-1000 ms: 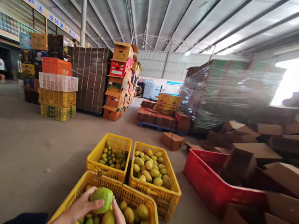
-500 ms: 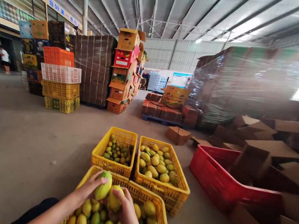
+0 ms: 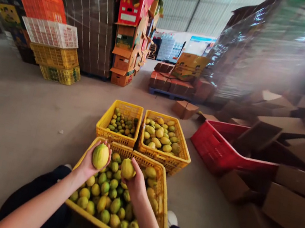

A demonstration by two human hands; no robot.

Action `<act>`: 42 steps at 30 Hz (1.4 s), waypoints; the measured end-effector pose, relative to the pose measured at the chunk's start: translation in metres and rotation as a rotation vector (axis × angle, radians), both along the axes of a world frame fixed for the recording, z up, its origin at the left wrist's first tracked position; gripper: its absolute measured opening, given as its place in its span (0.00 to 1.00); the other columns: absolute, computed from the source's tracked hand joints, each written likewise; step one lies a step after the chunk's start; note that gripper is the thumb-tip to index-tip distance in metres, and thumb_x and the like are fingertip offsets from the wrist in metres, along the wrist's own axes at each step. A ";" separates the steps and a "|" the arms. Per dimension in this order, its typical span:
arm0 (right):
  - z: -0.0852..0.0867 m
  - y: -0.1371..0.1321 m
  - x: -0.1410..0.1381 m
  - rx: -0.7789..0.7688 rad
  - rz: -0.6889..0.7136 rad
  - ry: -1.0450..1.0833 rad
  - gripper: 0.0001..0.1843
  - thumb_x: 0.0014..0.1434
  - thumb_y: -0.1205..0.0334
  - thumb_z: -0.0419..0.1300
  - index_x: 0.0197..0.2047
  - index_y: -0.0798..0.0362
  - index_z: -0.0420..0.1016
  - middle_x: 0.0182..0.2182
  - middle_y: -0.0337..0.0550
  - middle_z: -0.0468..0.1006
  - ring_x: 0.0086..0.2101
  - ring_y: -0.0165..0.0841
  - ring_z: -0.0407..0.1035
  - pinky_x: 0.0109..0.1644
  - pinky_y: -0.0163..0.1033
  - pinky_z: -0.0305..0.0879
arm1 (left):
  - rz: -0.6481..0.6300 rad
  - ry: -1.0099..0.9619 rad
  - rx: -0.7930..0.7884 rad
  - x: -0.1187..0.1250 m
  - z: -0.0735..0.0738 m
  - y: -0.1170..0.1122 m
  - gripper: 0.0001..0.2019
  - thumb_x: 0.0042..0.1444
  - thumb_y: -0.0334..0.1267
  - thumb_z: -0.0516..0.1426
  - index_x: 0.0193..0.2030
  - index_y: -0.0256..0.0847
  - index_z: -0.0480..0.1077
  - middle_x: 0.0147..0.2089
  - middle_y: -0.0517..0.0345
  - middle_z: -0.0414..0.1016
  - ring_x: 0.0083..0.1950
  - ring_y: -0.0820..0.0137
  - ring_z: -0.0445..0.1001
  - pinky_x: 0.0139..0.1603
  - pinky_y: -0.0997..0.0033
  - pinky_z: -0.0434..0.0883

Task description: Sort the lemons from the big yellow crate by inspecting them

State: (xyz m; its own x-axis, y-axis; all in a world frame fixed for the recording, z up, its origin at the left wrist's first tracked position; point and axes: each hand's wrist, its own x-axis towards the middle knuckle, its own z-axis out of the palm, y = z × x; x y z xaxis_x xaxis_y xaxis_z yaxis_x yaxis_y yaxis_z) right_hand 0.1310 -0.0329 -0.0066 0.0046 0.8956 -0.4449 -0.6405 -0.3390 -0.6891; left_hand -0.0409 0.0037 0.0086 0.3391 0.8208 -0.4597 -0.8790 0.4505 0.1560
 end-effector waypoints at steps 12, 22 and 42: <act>0.016 -0.006 -0.026 0.036 0.122 0.203 0.11 0.50 0.57 0.67 0.31 0.56 0.75 0.26 0.41 0.81 0.21 0.32 0.71 0.19 0.34 0.64 | 0.053 0.100 0.076 0.009 -0.010 -0.018 0.12 0.62 0.40 0.54 0.47 0.39 0.74 0.35 0.52 0.79 0.34 0.66 0.80 0.32 0.70 0.78; 0.012 -0.010 -0.033 0.005 0.002 0.312 0.11 0.49 0.58 0.68 0.32 0.56 0.77 0.26 0.41 0.80 0.22 0.30 0.70 0.18 0.32 0.63 | 0.125 0.048 0.060 0.014 0.002 -0.017 0.09 0.59 0.35 0.54 0.38 0.38 0.76 0.37 0.51 0.80 0.37 0.66 0.80 0.39 0.67 0.77; 0.021 -0.022 -0.021 0.248 0.182 0.155 0.12 0.47 0.56 0.64 0.19 0.54 0.73 0.21 0.44 0.75 0.19 0.32 0.67 0.17 0.34 0.61 | -0.184 0.147 0.294 0.014 0.005 -0.020 0.23 0.62 0.39 0.49 0.16 0.38 0.68 0.20 0.56 0.67 0.20 0.72 0.66 0.30 0.66 0.70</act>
